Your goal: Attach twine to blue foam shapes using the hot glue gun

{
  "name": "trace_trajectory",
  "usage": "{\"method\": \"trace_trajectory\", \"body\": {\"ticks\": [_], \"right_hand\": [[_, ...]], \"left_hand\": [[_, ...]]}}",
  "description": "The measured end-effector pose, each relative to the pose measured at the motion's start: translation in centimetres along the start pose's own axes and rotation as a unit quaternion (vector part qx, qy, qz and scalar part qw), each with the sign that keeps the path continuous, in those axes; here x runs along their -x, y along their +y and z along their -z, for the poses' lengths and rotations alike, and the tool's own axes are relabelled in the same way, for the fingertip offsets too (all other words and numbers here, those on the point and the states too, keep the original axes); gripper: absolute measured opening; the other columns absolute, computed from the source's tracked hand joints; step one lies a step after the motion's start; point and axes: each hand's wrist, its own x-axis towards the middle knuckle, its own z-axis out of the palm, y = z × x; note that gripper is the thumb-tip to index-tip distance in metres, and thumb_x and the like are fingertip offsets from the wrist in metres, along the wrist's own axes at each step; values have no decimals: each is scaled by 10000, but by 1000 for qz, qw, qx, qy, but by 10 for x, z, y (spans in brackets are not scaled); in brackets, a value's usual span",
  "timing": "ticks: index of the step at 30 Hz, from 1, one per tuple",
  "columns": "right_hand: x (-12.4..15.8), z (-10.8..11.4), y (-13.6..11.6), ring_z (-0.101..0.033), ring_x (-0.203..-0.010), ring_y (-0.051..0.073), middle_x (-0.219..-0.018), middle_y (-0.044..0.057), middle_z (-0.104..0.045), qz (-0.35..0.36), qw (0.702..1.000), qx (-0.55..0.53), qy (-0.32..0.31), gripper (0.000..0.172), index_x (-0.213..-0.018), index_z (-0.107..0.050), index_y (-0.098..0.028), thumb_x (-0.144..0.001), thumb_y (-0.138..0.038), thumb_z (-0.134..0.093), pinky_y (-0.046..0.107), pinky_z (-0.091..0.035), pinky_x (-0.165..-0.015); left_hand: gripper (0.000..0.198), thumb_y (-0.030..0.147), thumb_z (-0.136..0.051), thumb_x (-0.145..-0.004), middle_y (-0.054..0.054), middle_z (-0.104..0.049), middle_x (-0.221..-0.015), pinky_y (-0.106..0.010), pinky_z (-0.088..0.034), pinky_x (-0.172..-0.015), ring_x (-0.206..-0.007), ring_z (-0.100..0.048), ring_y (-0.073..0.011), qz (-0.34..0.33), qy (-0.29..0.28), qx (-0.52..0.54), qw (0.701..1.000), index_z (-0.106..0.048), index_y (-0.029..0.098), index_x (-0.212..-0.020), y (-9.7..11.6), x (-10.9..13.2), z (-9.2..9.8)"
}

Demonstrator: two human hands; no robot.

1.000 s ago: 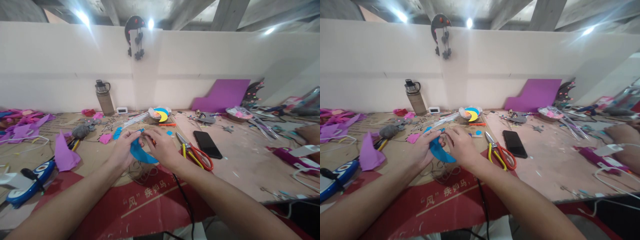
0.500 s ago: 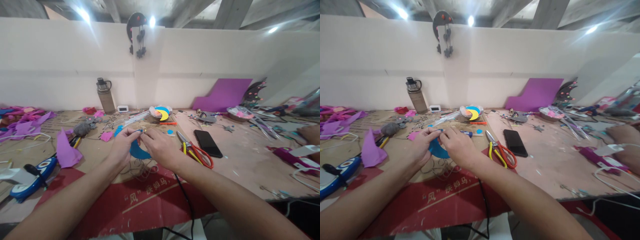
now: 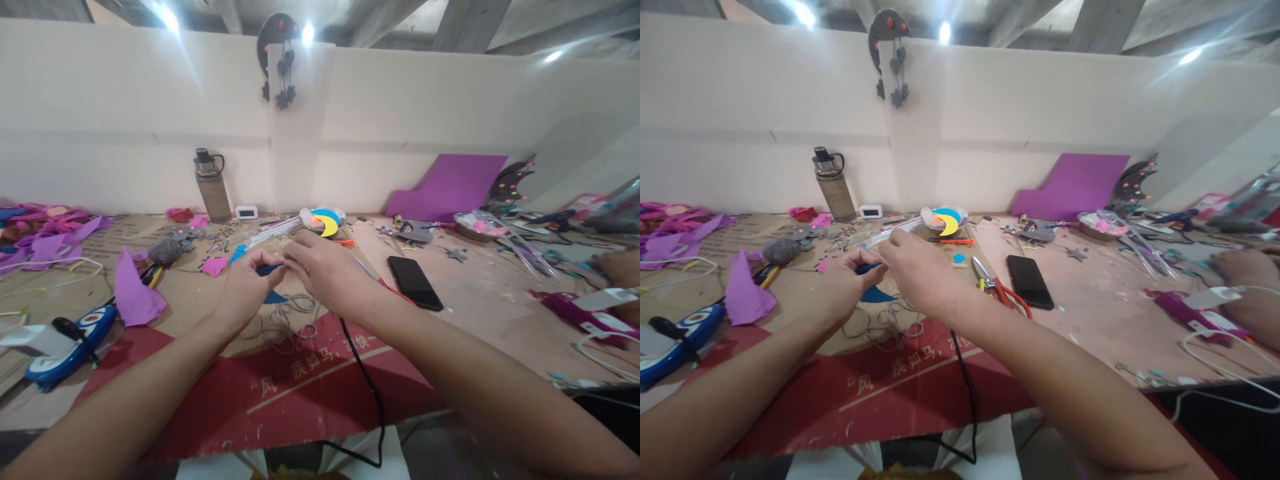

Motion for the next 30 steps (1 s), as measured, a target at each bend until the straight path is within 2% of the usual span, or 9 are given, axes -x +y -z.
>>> {"method": "trace_trajectory", "body": {"ticks": [3,7,11,15,24,30], "right_hand": [[-6,3,8,-522,-730,123,-779,23,-621,-70,983,-170,-5,117,-786,-644,-163,-868,-175,-561,266,-387,-662],[-4,1,15,-491,-628,100,-681,-9,-609,-154,932,-326,-19,121,-746,-656,-174,-829,-244,-602,253,-375,-591],[1,-5,16,-476,-612,93,-677,-13,-599,-201,907,-371,-2,142,-743,-645,-174,-814,-292,-612,249,-372,-575],[6,-15,16,-470,-610,88,-701,-16,-600,-189,885,-424,42,160,-763,-627,-177,-809,-330,-618,241,-376,-565],[11,-24,14,-487,-612,86,-702,-21,-595,-178,860,-470,86,126,-766,-616,-185,-806,-304,-616,232,-405,-571],[14,-33,14,-470,-577,82,-687,-26,-583,-191,848,-488,83,136,-782,-613,-193,-809,-326,-610,220,-387,-526]], "left_hand": [[144,227,-729,-660,33,-581,-644,-242,-389,-591,-614,-501,-105,-17,-37,-16,999,-592,182,-666,4,1,1],[157,246,-730,-685,32,-579,-648,-242,-394,-598,-617,-505,-102,-21,-64,35,997,-587,181,-684,1,0,3],[176,239,-743,-679,33,-581,-637,-237,-391,-586,-603,-510,-98,-11,-69,85,994,-577,180,-680,-3,-1,3],[181,221,-740,-675,33,-584,-597,-228,-378,-565,-573,-506,-94,12,-72,104,992,-565,176,-662,-1,0,2],[182,188,-723,-678,34,-596,-586,-223,-381,-561,-551,-514,-90,37,-90,136,986,-544,179,-647,2,3,1],[192,181,-740,-657,27,-616,-622,-227,-396,-570,-554,-526,-88,35,-96,167,981,-548,176,-635,4,3,1]]}}
